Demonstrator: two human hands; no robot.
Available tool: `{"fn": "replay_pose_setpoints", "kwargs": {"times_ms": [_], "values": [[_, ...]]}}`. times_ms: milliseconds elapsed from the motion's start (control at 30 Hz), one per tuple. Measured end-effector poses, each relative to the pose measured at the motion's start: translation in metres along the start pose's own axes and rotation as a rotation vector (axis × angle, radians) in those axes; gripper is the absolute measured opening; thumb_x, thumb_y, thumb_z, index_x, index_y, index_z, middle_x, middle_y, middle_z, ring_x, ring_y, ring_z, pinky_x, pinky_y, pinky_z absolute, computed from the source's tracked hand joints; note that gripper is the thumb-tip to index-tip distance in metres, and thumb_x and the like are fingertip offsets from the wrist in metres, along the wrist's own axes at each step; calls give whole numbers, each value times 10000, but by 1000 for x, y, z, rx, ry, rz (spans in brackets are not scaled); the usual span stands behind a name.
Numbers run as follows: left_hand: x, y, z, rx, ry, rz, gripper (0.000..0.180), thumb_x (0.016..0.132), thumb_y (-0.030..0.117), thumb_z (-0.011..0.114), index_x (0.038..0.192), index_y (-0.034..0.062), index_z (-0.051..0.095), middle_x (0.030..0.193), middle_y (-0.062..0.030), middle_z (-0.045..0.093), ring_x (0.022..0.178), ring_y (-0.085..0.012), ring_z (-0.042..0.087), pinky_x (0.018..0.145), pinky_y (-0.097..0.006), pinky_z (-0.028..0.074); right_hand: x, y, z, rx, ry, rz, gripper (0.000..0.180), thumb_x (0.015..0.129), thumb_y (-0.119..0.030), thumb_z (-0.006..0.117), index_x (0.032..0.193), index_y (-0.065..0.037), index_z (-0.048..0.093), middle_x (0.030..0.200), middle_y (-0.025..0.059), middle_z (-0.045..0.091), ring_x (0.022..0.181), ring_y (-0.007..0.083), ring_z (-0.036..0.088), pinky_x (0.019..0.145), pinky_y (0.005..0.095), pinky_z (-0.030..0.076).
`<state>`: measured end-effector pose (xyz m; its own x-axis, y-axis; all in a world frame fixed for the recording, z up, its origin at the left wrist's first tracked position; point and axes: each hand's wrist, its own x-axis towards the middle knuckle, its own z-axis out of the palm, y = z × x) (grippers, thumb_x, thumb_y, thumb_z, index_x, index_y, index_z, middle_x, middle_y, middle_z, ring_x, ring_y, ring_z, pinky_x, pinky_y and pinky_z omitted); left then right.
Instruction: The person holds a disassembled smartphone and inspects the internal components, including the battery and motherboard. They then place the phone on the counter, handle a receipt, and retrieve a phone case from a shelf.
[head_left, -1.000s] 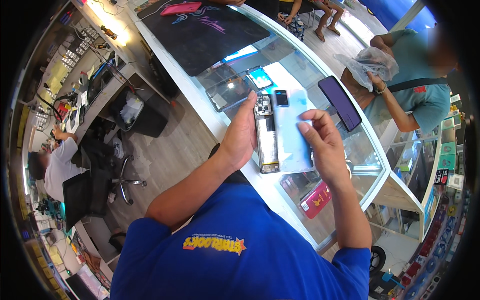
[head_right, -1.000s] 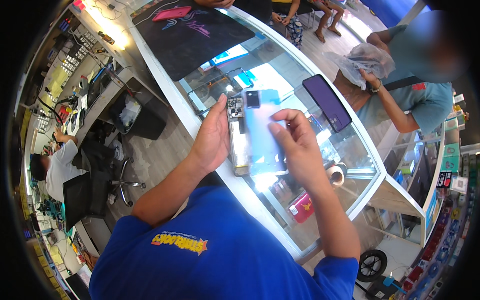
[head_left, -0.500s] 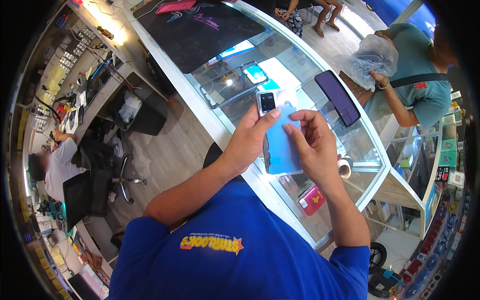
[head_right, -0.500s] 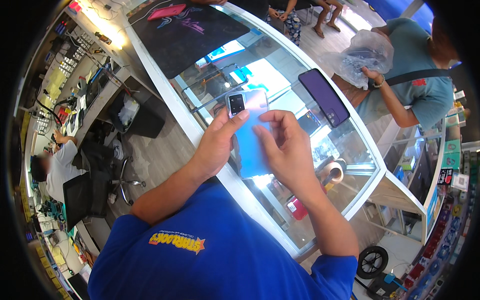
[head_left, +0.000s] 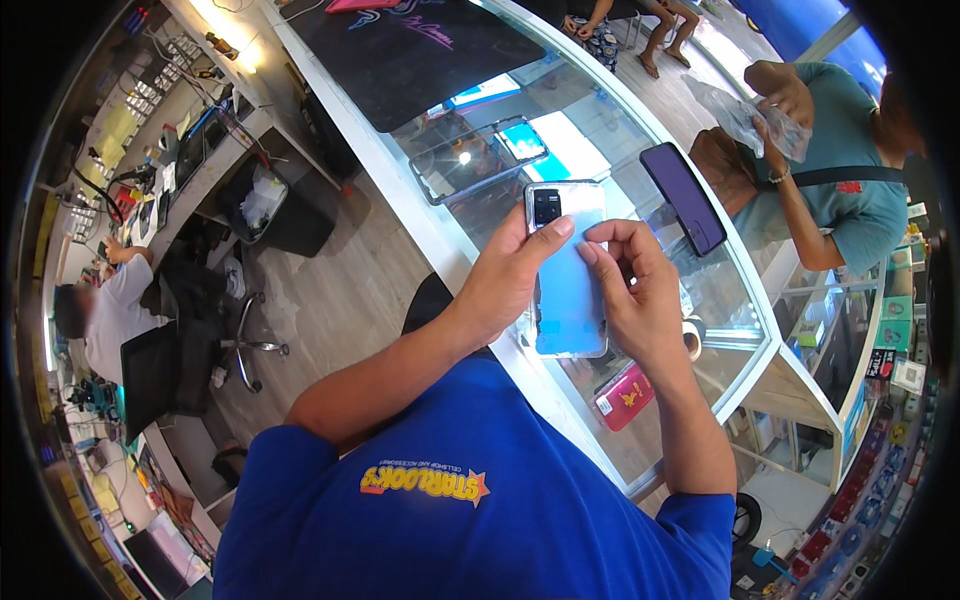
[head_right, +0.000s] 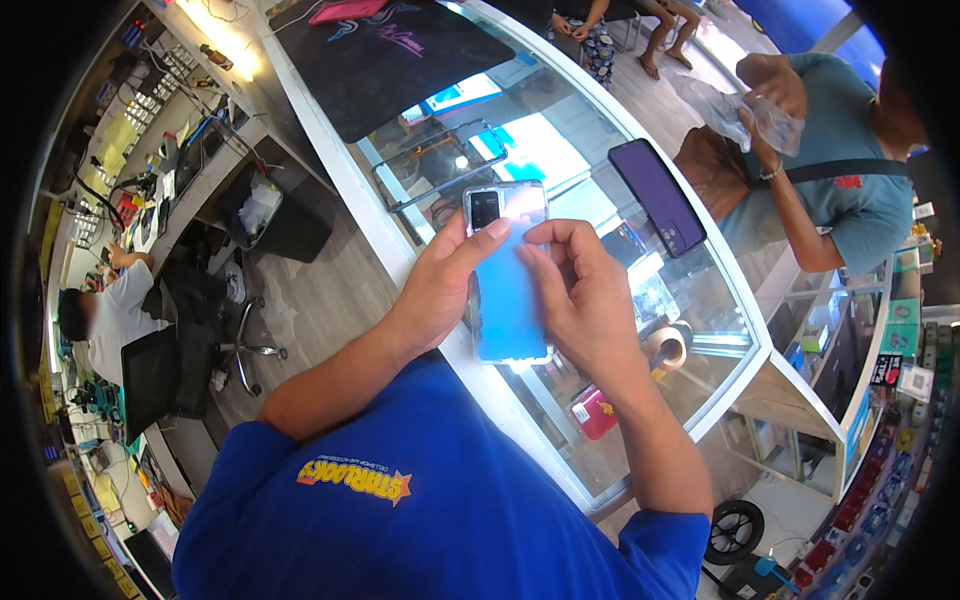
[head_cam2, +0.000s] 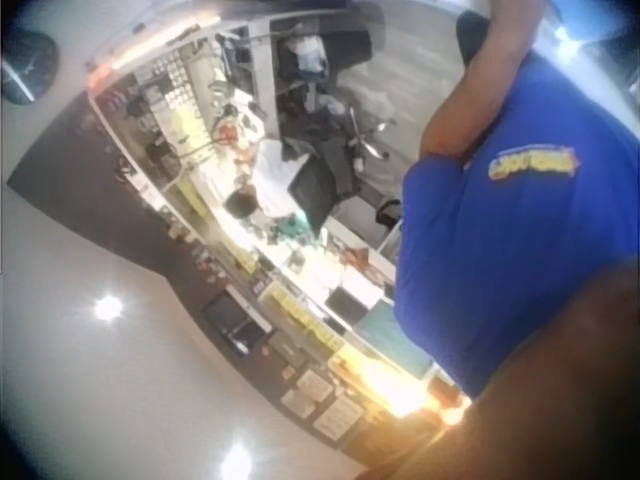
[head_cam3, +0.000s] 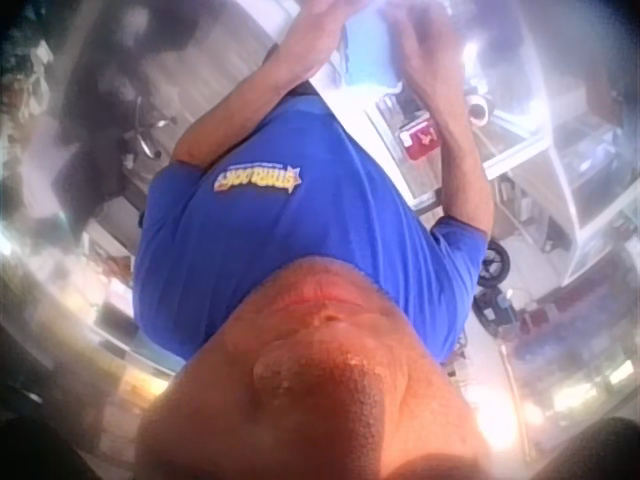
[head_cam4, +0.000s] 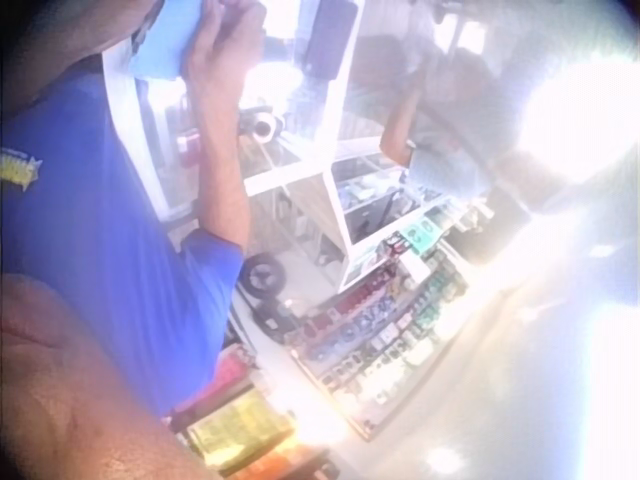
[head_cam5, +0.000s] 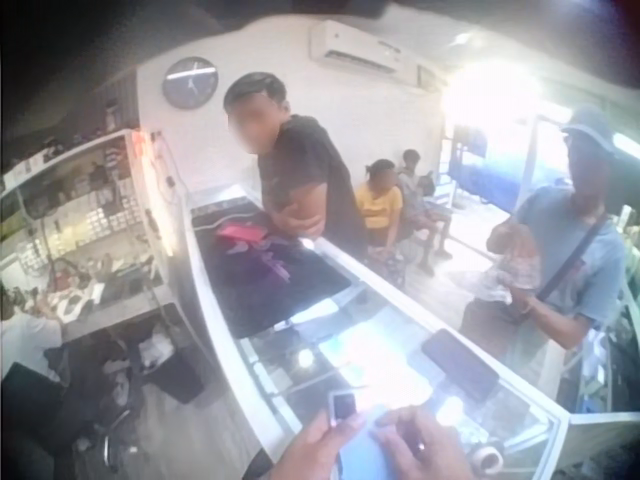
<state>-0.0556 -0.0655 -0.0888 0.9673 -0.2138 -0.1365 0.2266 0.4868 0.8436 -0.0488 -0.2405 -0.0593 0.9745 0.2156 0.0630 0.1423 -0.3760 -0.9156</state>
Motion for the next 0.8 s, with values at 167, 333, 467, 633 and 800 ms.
{"fn": "replay_pose_setpoints", "kwargs": {"times_ms": [167, 333, 467, 633, 800], "values": [[-1, 1, 2, 22, 2, 1, 454, 1077, 345, 569, 1441, 82, 506, 1307, -45, 596, 1224, -115, 550, 1068, -304, 424, 2, -3, 0, -36, 14, -34, 149, 1005, -99, 685, 1108, -7, 629, 826, -11, 636, 711, 46, 530, 646, 225, 445], [0, 0, 4, 64, -22, 26, 457, 1085, 375, 547, 1439, 88, 508, 1291, -44, 598, 1220, -111, 549, 1060, -301, 427, 5, -5, 2, -303, 85, -219, 170, 986, -112, 710, 1098, -22, 619, 694, -2, 548, 604, 59, 476, 554, 255, 396], [-1, -1, 3, 84, -32, 38, 455, 1094, 381, 525, 1424, 70, 493, 1255, -58, 607, 1142, -110, 588, 991, -296, 480, 8, -8, -4, -452, 119, -266, 226, 958, -158, 748, 1105, -43, 621, 673, 9, 484, 592, 89, 469, 557, 268, 395], [-5, 6, 10, 158, -64, 107, 450, 1102, 394, 504, 1392, 51, 481, 1189, -75, 622, 1018, -96, 634, 858, -266, 561, 15, 9, -5, -24, 188, -188, 261, 944, -203, 774, 1117, -65, 636, 802, -19, 520, 687, 75, 502, 595, 259, 400], [-7, 3, 10, 267, -93, 100, 473, 1097, 409, 513, 1381, 32, 482, 1177, -81, 622, 1058, -116, 620, 899, -281, 537, 17, 15, -6, 357, 81, -56, 309, 992, -183, 725, 1260, -55, 641, 940, -21, 576, 858, 62, 550, 765, 222, 459]]}}
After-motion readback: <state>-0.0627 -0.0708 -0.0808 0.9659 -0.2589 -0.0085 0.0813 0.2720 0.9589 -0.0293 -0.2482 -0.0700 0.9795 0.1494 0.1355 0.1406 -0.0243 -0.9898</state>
